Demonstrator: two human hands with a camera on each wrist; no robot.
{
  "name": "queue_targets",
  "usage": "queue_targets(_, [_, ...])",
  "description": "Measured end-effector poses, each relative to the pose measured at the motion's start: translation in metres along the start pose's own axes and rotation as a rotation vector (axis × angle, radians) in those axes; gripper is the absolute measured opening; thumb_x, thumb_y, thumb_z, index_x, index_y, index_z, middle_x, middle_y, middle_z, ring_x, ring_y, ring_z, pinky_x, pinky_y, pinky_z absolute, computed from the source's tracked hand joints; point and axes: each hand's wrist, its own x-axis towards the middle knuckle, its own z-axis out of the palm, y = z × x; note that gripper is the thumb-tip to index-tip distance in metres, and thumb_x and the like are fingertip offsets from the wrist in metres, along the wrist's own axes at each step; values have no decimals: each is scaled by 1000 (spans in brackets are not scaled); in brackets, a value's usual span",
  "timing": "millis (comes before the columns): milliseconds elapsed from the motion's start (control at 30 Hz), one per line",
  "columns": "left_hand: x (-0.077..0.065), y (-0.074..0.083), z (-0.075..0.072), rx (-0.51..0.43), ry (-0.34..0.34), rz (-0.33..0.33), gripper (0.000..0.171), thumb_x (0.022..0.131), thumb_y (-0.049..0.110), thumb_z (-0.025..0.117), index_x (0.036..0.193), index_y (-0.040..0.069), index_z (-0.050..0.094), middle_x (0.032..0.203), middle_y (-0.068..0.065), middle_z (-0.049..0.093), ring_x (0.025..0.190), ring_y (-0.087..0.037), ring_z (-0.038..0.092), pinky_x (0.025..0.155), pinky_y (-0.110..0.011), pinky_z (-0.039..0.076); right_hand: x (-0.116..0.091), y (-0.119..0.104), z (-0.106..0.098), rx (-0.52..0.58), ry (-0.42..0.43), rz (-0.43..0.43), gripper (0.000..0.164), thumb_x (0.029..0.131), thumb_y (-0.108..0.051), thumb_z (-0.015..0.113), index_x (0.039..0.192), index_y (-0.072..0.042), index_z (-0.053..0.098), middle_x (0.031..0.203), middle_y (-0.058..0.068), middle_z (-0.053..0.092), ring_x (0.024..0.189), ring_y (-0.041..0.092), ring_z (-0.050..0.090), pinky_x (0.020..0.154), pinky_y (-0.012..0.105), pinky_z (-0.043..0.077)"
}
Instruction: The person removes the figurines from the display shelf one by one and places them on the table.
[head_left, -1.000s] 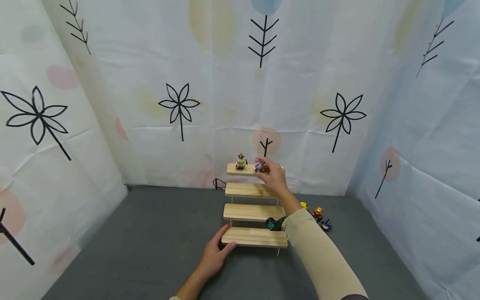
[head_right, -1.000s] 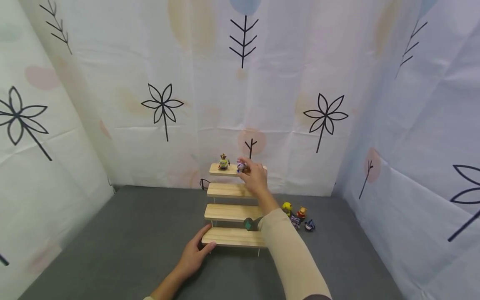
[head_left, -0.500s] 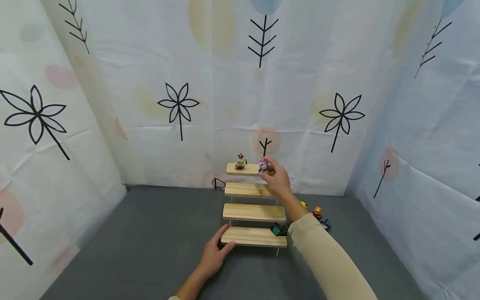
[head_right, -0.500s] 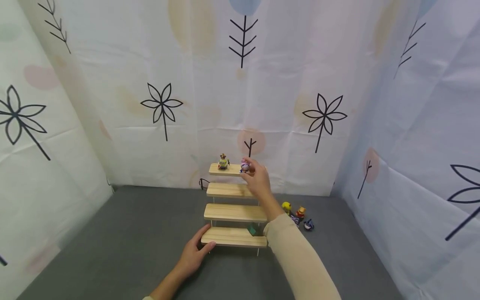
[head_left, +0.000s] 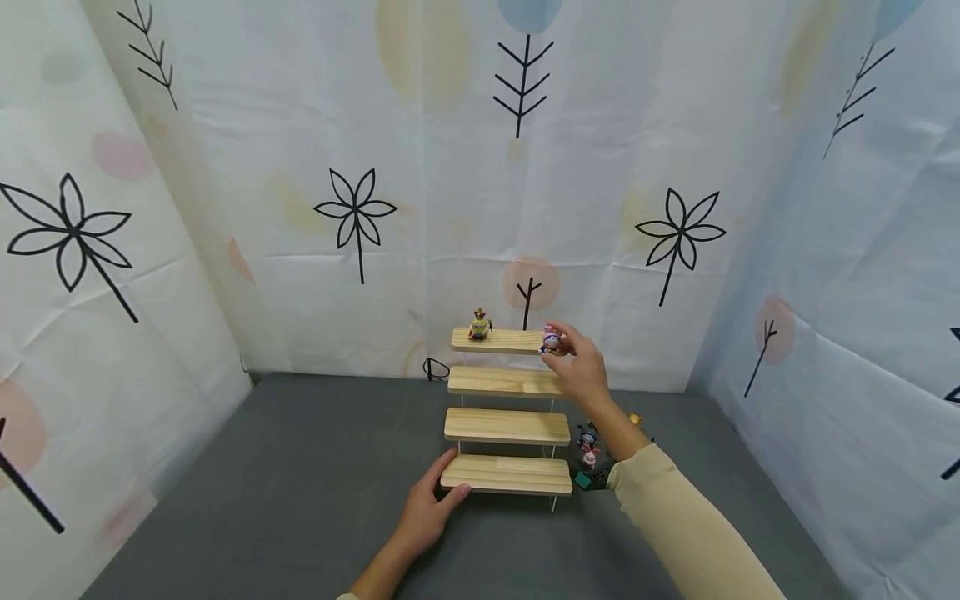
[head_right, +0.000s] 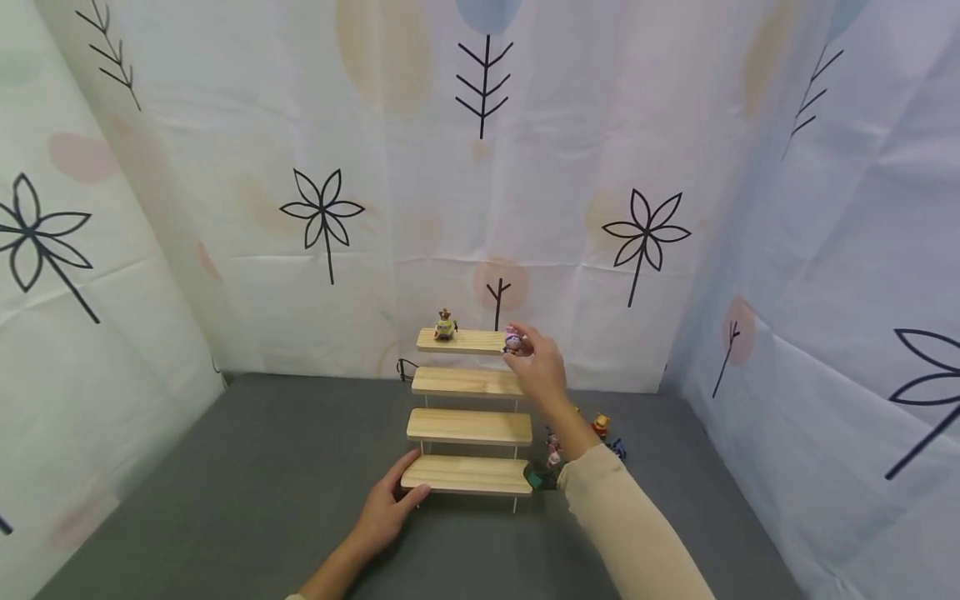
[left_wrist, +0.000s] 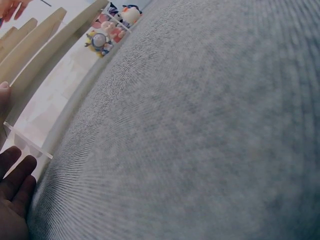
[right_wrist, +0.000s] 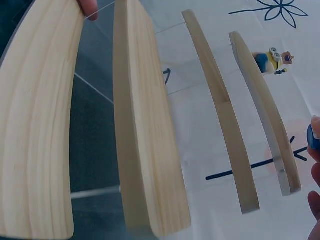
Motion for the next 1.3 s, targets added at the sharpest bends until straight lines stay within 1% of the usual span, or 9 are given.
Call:
queue_targets(67, [2, -10, 2, -1, 2, 6, 60, 92, 25, 70, 144, 8, 46, 138, -19, 52, 127, -32, 48, 103, -55, 34, -4, 2, -4, -12, 5, -4, 52, 86, -6, 74, 134, -13, 57, 106, 19, 63, 96, 32, 58, 84, 51, 44])
queue_targets(167, [3, -16, 3, -1, -4, 7, 61, 91, 30, 69, 144, 11, 46, 138, -17, 52, 127, -32, 48, 103, -54, 34, -10, 6, -11, -43, 13, -10, 52, 86, -7, 74, 135, -13, 57, 105, 18, 63, 95, 32, 58, 80, 47, 45])
queue_targets(267, [3, -16, 3, -16, -8, 0, 61, 91, 33, 69, 144, 12, 46, 139, -16, 52, 127, -32, 48, 103, -54, 35, -17, 11, -17, -63, 28, -17, 53, 86, -6, 74, 135, -13, 56, 105, 18, 62, 94, 32, 58, 77, 47, 45])
queue_targets(367, [3, -16, 3, -10, -7, -5, 61, 92, 31, 69, 144, 11, 45, 138, -16, 52, 125, -31, 50, 101, -53, 36, -24, 17, -23, -63, 36, -24, 53, 86, -4, 74, 135, -12, 56, 103, 18, 61, 93, 33, 58, 79, 49, 45])
queue_targets(600, [3, -18, 3, 19, 9, -10, 59, 92, 19, 70, 143, 3, 45, 135, -22, 53, 123, -36, 51, 98, -56, 38, -38, 33, -38, -84, 31, -14, 54, 86, -2, 73, 136, -10, 55, 101, 17, 59, 89, 32, 56, 78, 46, 45])
queue_targets(833, [2, -15, 2, 16, 1, 0, 61, 92, 32, 69, 144, 10, 46, 136, -16, 54, 124, -29, 51, 100, -53, 37, -57, 48, -54, -175, 66, -15, 54, 85, -1, 74, 135, -9, 55, 97, 16, 62, 84, 32, 59, 72, 45, 47])
queue_targets(1000, [2, -15, 3, 0, -7, 4, 62, 91, 35, 68, 144, 11, 46, 137, -17, 53, 125, -32, 50, 101, -55, 36, -71, 60, -63, -227, 84, 15, 53, 84, -4, 76, 132, -11, 56, 94, 14, 62, 81, 29, 59, 65, 45, 48])
queue_targets(1167, [3, -14, 3, 13, -9, -5, 60, 92, 31, 68, 144, 10, 45, 138, -17, 52, 126, -32, 49, 101, -55, 36, -84, 72, -71, -265, 77, 35, 52, 83, -3, 76, 130, -8, 56, 94, 16, 62, 81, 32, 60, 63, 47, 49])
queue_targets(1300, [5, -16, 5, 5, 2, -19, 59, 92, 22, 69, 144, 6, 45, 138, -21, 51, 126, -36, 48, 102, -57, 34, -92, 83, -76, -288, 60, 67, 51, 83, -4, 76, 130, -7, 56, 95, 17, 62, 83, 33, 60, 66, 46, 49])
